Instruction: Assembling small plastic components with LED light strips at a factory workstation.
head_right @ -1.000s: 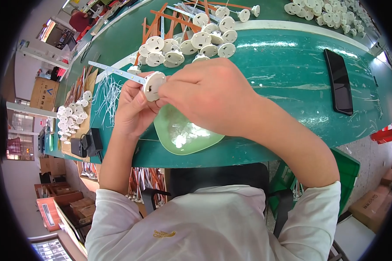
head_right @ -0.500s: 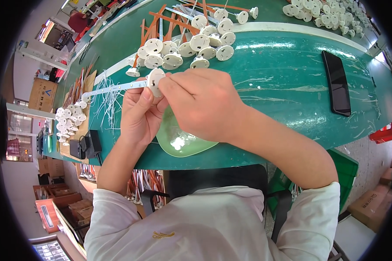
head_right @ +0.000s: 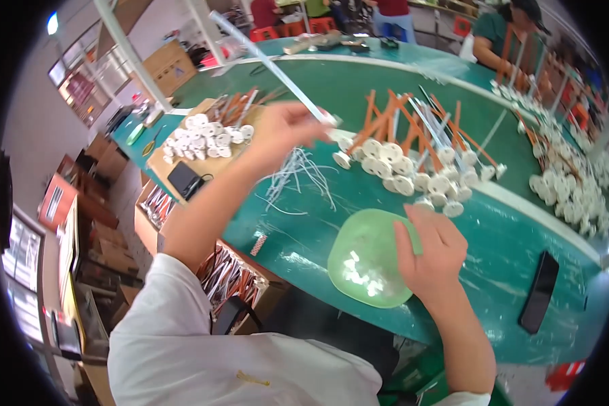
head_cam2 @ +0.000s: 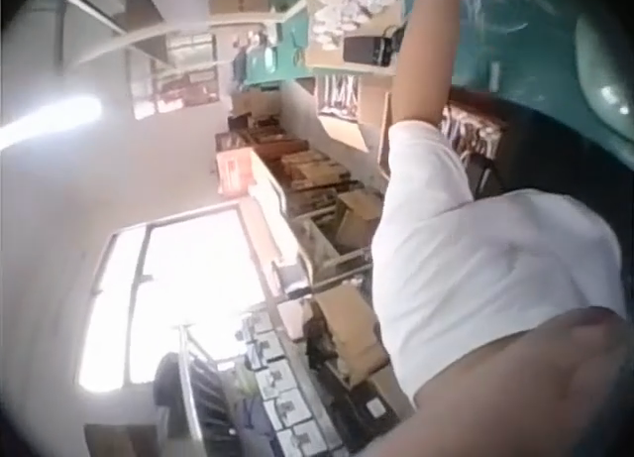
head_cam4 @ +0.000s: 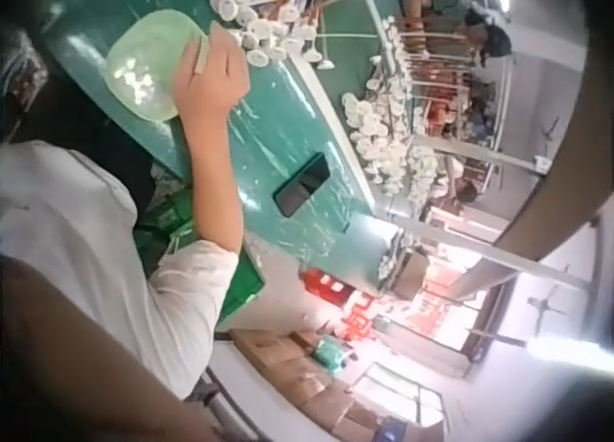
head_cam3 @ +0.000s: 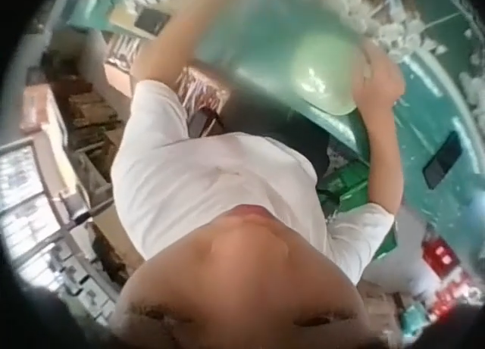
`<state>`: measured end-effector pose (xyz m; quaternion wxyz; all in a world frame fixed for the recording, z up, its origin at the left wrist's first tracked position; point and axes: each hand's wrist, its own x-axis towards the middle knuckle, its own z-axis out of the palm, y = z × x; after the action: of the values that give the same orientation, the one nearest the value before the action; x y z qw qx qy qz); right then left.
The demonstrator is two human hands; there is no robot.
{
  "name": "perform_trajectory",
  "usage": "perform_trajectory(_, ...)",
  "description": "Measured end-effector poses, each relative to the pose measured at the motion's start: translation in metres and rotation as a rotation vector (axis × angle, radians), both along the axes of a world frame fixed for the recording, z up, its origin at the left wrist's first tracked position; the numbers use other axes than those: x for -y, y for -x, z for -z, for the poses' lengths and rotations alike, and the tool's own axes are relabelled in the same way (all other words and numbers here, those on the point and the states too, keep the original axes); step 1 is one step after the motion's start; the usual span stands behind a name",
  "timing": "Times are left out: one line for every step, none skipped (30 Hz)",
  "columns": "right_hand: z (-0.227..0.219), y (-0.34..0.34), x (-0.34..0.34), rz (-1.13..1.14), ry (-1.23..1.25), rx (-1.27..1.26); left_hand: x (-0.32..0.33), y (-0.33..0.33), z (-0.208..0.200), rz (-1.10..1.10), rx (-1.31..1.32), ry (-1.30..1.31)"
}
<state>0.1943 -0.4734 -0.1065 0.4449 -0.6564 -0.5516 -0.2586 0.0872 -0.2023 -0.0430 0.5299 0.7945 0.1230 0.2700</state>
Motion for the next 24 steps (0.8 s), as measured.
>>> perform_trajectory(0.002, -0.001, -0.001, -0.023, -0.01, 0.013, -0.03, 0.01, -0.016, -0.22, -0.109, -0.201)
perform_trajectory(0.0, 0.0, 0.002, -0.02, 0.019, 0.0, -0.061, 0.02, -0.028, -0.355, -0.083, -0.274)
perform_trajectory(0.001, -0.001, 0.002, -0.017, 0.051, -0.021, -0.084, 0.032, -0.046, -0.513, -0.174, -0.399)
perform_trajectory(-0.001, 0.002, 0.0, -0.036, 0.04, -0.009, -0.126, 0.053, -0.058, -0.636, -0.275, -0.582)
perform_trajectory(-0.002, 0.003, -0.002, -0.076, 0.078, -0.016, -0.167, 0.076, -0.067, -0.717, -0.337, -0.627)
perform_trajectory(-0.003, 0.005, -0.003, -0.105, 0.121, -0.022, -0.199, 0.097, -0.075, -0.786, -0.398, -0.668)
perform_trajectory(0.0, 0.004, -0.004, -0.111, 0.122, -0.02, -0.217, 0.116, -0.081, -0.851, -0.475, -0.715)
perform_trajectory(0.004, 0.002, -0.006, -0.137, 0.127, -0.022, -0.231, 0.134, -0.086, -0.915, -0.55, -0.761)
perform_trajectory(0.006, 0.002, -0.009, -0.166, 0.131, -0.023, -0.248, 0.152, -0.085, -0.974, -0.613, -0.768)
perform_trajectory(0.006, 0.002, -0.01, -0.164, 0.131, -0.016, -0.262, 0.166, -0.082, -1.028, -0.672, -0.774)
perform_trajectory(0.007, 0.001, -0.009, -0.18, 0.146, -0.053, -0.268, 0.172, -0.077, -1.017, -0.666, -0.77)
perform_trajectory(0.008, 0.001, -0.008, -0.195, 0.161, -0.09, -0.274, 0.178, -0.069, -0.989, -0.714, -0.758)
perform_trajectory(0.008, 0.001, -0.008, -0.186, 0.164, -0.09, -0.279, 0.185, -0.062, -0.962, -0.764, -0.748)
perform_trajectory(0.007, 0.001, -0.008, -0.192, 0.176, -0.09, -0.285, 0.189, -0.055, -0.952, -0.761, -0.747)
perform_trajectory(0.008, 0.002, -0.009, -0.203, 0.188, -0.093, -0.29, 0.194, -0.047, -0.974, -0.855, -0.829)
perform_trajectory(0.009, 0.003, -0.012, -0.198, 0.191, -0.097, -0.295, 0.199, -0.04, -0.994, -0.948, -0.913)
perform_trajectory(0.009, 0.002, -0.013, -0.211, 0.181, -0.1, -0.292, 0.195, -0.037, -0.908, -1.004, -0.918)
perform_trajectory(0.009, 0.001, -0.012, -0.224, 0.17, -0.103, -0.29, 0.189, -0.036, -0.888, -1.0, -0.919)
perform_trajectory(0.008, 0.002, -0.013, -0.219, 0.172, -0.105, -0.289, 0.191, -0.038, -0.899, -1.023, -0.913)
perform_trajectory(0.008, 0.001, -0.012, -0.208, 0.165, -0.113, -0.279, 0.18, -0.041, -0.898, -1.038, -0.907)
perform_trajectory(0.008, 0.0, -0.011, -0.199, 0.157, -0.119, -0.265, 0.165, -0.037, -1.011, -0.842, -1.041)
perform_trajectory(0.007, 0.0, -0.01, -0.19, 0.157, -0.12, -0.246, 0.145, -0.044, -0.978, -0.714, -1.1)
perform_trajectory(0.005, -0.001, -0.01, -0.192, 0.161, -0.115, -0.229, 0.125, -0.046, -0.945, -0.586, -1.155)
perform_trajectory(0.004, 0.0, -0.011, -0.2, 0.166, -0.108, -0.214, 0.106, -0.04, -0.811, -0.383, -1.153)
